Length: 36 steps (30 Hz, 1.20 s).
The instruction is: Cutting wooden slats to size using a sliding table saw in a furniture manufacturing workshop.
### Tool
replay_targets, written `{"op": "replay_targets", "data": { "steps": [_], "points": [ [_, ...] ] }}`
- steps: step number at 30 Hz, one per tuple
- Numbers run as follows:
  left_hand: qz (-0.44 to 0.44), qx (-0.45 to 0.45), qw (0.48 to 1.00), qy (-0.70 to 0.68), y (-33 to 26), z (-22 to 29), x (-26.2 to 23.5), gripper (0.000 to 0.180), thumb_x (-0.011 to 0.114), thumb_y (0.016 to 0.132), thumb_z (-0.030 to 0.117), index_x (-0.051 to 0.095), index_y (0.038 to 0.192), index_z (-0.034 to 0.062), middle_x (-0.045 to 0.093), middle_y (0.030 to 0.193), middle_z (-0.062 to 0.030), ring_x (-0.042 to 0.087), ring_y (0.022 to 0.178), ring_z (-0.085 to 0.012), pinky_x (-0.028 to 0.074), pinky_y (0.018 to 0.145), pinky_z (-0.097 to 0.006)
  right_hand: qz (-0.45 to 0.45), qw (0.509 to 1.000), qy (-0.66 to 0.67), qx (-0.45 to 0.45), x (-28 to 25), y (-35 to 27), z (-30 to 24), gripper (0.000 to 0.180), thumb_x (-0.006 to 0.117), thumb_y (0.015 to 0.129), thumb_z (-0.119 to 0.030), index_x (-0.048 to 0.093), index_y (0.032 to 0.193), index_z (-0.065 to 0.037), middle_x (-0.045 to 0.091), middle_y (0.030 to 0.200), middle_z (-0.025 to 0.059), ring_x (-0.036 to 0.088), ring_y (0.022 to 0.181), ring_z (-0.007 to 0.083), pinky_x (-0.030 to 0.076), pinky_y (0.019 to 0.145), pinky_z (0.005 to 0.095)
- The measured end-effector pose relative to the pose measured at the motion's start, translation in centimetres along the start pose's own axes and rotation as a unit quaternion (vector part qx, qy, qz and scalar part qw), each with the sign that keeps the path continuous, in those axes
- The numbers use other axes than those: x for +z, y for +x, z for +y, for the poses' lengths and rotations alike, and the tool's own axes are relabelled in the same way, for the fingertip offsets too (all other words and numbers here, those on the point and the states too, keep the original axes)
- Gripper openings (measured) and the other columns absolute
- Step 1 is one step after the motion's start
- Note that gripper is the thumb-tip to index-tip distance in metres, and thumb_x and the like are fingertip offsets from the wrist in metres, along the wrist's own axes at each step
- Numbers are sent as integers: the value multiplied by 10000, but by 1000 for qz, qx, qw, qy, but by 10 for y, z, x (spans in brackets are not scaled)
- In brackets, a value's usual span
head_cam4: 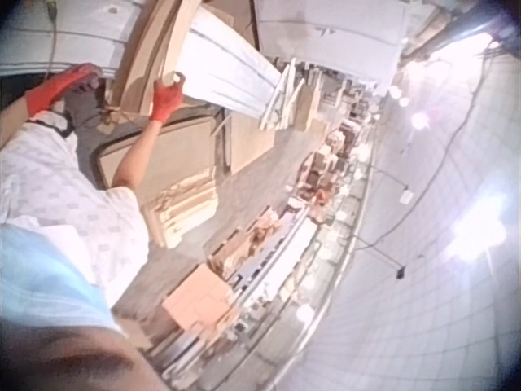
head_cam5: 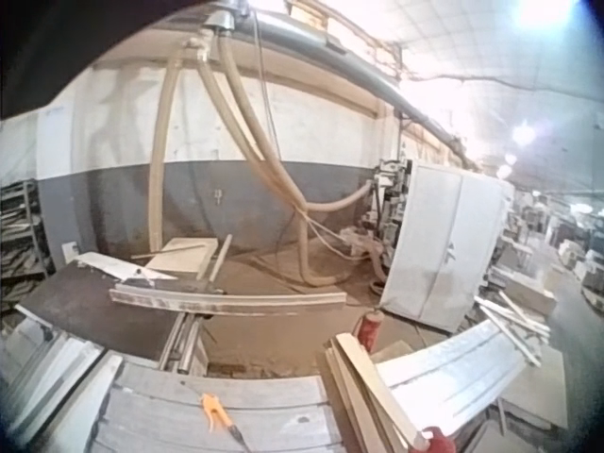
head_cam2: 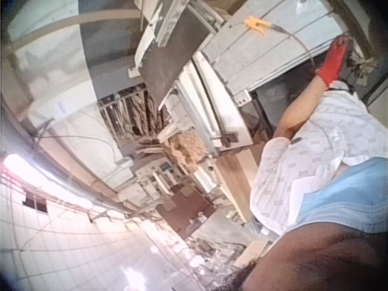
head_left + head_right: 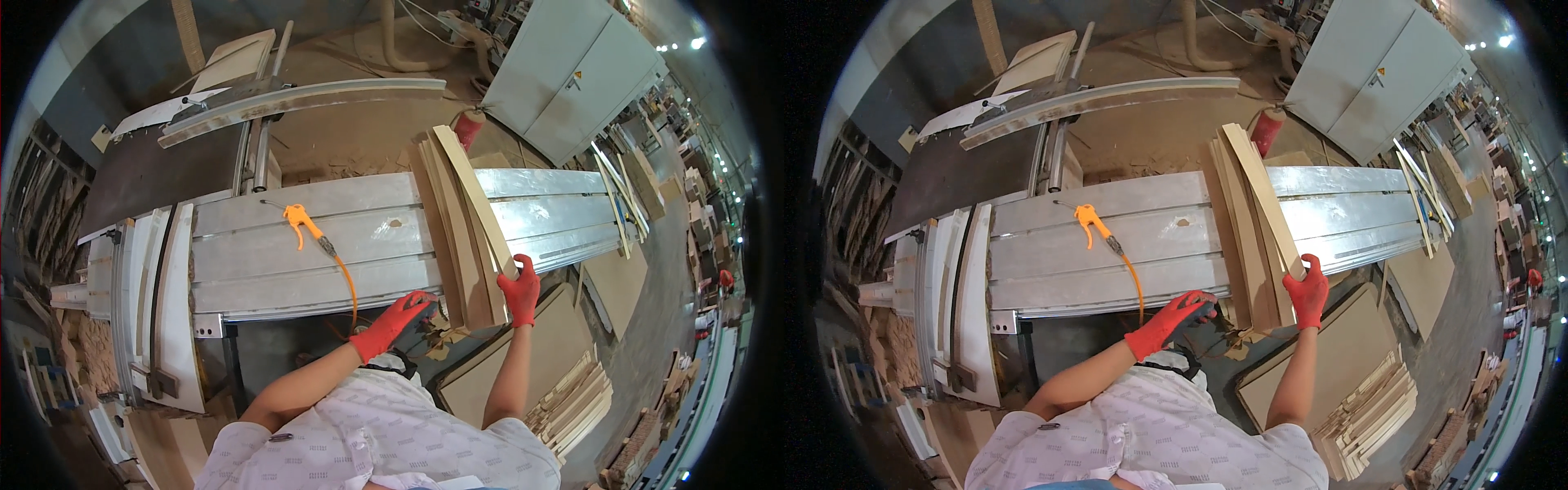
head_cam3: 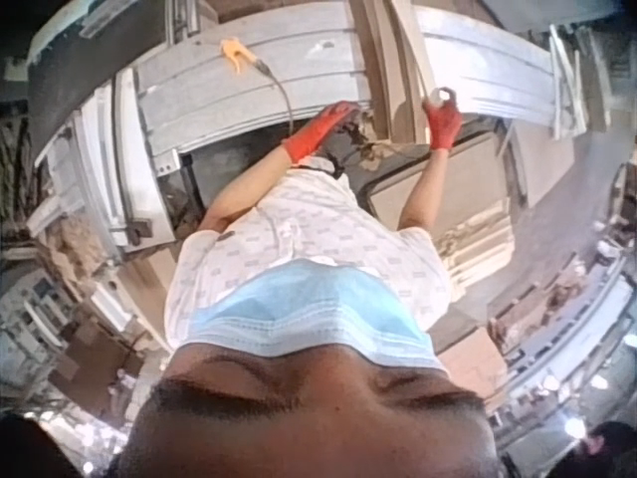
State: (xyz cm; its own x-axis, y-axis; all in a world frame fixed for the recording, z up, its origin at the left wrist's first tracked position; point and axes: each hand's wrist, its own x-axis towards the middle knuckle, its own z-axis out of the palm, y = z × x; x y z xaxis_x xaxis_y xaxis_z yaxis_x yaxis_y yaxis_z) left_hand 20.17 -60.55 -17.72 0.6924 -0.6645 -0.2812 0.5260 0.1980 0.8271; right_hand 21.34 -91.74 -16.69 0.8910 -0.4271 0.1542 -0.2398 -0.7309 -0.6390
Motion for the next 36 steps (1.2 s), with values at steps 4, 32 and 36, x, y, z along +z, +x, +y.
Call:
{"op": "replay_targets", "data": {
  "steps": [4,32,36],
  "points": [
    [8,10,1000,-15,1,-6,-3,403,478,1050,370,546,1316,74,644,1164,-82,586,1095,-152,447,983,-307,16,998,34,-43,-11,-14,-17,521,729,716,-132,608,1218,-61,683,804,138,653,705,252,509,659,365],
    [256,332,865,-275,-149,103,-98,313,542,1031,207,524,1310,64,656,1057,-52,630,922,-116,521,795,-281,-476,781,403,0,117,-175,-234,505,714,883,-62,541,1349,23,660,1209,78,612,1080,143,467,964,295],
    [351,376,828,-225,-170,105,-107,333,612,987,175,551,1291,56,653,1063,-18,598,933,-87,496,823,-266,-425,812,391,-86,135,-190,-251,474,707,891,-67,552,1329,25,662,1186,77,616,1061,141,472,950,291]
  ]
}}
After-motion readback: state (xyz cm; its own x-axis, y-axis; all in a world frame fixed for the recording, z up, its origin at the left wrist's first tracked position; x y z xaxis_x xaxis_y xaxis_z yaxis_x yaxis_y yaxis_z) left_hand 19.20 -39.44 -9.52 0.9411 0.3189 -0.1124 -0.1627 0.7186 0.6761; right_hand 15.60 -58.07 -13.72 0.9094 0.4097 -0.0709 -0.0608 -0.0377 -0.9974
